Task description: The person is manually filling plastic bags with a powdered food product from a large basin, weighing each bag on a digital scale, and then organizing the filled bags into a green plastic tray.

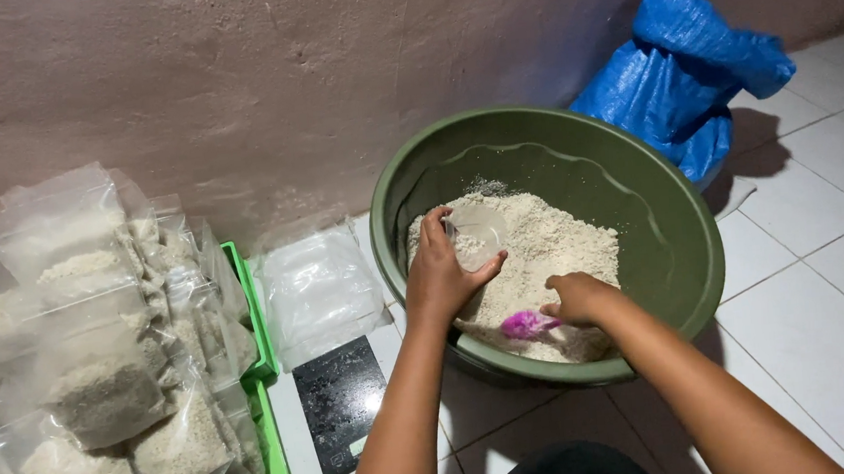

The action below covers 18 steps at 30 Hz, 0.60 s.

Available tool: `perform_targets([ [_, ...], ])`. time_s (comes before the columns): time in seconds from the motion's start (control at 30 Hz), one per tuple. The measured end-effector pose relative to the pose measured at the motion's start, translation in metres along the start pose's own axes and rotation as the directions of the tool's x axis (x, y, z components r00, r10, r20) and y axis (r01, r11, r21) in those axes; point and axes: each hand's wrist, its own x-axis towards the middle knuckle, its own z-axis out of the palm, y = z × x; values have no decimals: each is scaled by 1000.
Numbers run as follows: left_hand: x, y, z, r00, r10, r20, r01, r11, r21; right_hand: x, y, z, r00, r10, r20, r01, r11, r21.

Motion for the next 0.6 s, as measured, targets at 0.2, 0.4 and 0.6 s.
perform_targets([
  [0.2, -5, 2, -3, 999, 8, -46, -7, 1000, 26, -80, -55, -61, 887, -38, -460, 224, 907, 358],
  [0.4, 1, 2, -2, 996, 21, -89, -20, 1000, 19, -147, -113, -117, 808, -253, -532, 484, 799, 356],
  [0.6, 2, 1, 5, 995, 55, -88, -50, 997, 59, -85, -117, -115, 848, -194, -494, 312, 935, 169],
])
